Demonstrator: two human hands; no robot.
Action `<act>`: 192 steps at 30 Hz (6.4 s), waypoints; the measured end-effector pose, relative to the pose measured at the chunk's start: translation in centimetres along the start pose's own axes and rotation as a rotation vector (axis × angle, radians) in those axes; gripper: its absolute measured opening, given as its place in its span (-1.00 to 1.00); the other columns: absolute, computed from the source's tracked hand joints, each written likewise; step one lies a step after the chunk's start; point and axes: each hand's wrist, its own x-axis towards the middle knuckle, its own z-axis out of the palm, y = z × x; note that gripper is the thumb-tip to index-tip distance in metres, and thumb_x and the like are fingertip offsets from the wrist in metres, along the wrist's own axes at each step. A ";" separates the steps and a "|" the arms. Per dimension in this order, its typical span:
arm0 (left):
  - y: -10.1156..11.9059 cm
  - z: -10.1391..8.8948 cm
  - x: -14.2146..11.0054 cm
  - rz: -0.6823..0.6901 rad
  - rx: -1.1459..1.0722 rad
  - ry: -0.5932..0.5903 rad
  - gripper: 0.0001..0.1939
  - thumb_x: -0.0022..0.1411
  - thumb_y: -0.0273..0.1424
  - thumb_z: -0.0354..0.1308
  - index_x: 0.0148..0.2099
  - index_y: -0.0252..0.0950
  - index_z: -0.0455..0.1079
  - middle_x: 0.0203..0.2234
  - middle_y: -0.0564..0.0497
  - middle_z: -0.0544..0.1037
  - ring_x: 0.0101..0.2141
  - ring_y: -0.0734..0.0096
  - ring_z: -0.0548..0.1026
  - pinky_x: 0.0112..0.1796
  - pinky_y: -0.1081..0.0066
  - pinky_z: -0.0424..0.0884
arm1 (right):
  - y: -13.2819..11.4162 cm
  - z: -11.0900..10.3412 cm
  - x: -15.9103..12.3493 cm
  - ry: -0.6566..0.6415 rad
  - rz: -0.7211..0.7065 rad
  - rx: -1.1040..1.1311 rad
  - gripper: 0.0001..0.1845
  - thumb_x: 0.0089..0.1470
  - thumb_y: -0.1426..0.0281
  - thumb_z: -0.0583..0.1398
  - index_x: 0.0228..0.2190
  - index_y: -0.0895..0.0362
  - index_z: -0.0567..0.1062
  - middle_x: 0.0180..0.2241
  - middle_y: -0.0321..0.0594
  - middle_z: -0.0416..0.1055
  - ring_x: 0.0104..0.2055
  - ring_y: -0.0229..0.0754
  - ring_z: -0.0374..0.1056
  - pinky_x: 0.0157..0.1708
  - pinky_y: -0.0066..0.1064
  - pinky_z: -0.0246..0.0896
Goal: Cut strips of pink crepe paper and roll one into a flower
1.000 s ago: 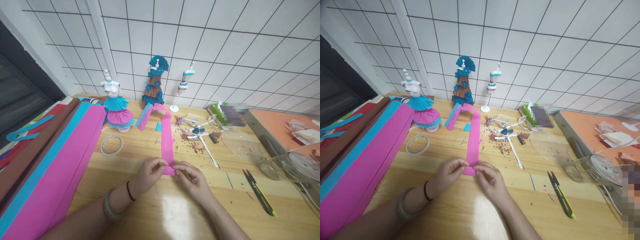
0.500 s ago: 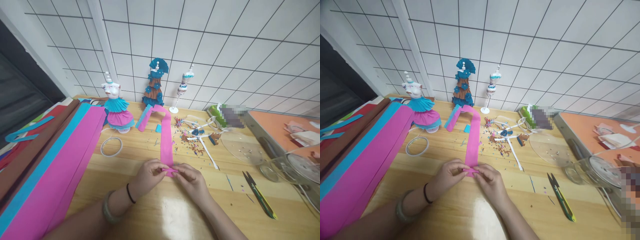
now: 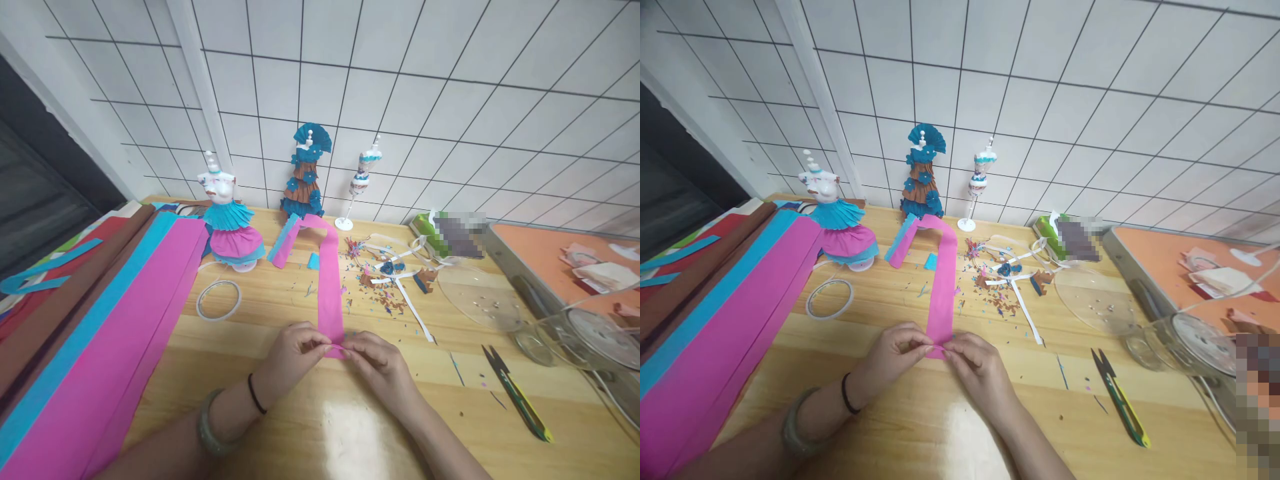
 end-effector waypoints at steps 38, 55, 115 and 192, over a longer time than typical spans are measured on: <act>-0.6 0.2 -0.3 -0.109 -0.163 -0.101 -0.86 0.07 -0.41 0.12 -0.33 -0.32 0.48 -0.44 -0.01 0.60 -0.40 0.40 0.53 -0.35 0.49 0.44 | -0.1 0.4 0.3 0.048 0.264 0.445 -0.82 -0.02 0.28 0.20 -0.43 0.13 0.54 -0.39 -0.19 0.52 -0.34 -0.23 0.41 -0.30 -0.40 0.29; -0.4 -0.1 -0.2 -0.090 -0.196 -0.094 -0.84 0.05 -0.42 0.13 -0.32 -0.29 0.53 -0.39 0.00 0.61 -0.35 0.36 0.55 -0.29 0.45 0.48 | 0.1 0.0 0.2 0.058 0.254 0.452 -0.79 -0.03 0.25 0.19 -0.47 0.12 0.53 -0.43 -0.23 0.51 -0.37 -0.25 0.39 -0.32 -0.41 0.25; -1.0 0.5 -0.3 0.159 0.084 -0.009 -0.88 0.05 -0.44 0.13 -0.35 -0.31 0.48 -0.50 0.01 0.51 -0.46 0.47 0.44 -0.38 0.49 0.38 | 0.2 1.3 -0.1 0.090 0.131 0.354 -0.85 -0.09 0.34 0.26 -0.43 0.15 0.55 -0.39 -0.15 0.47 -0.33 -0.21 0.38 -0.30 -0.37 0.27; -1.8 0.2 0.1 -0.113 -0.055 -0.079 -0.80 0.00 -0.28 0.17 -0.35 -0.29 0.48 -0.39 -0.01 0.61 -0.34 0.30 0.56 -0.27 0.42 0.50 | 0.9 1.5 0.3 0.102 0.275 0.390 -0.79 -0.15 0.31 0.27 -0.46 0.21 0.57 -0.51 -0.23 0.43 -0.51 -0.32 0.24 -0.48 -0.46 0.13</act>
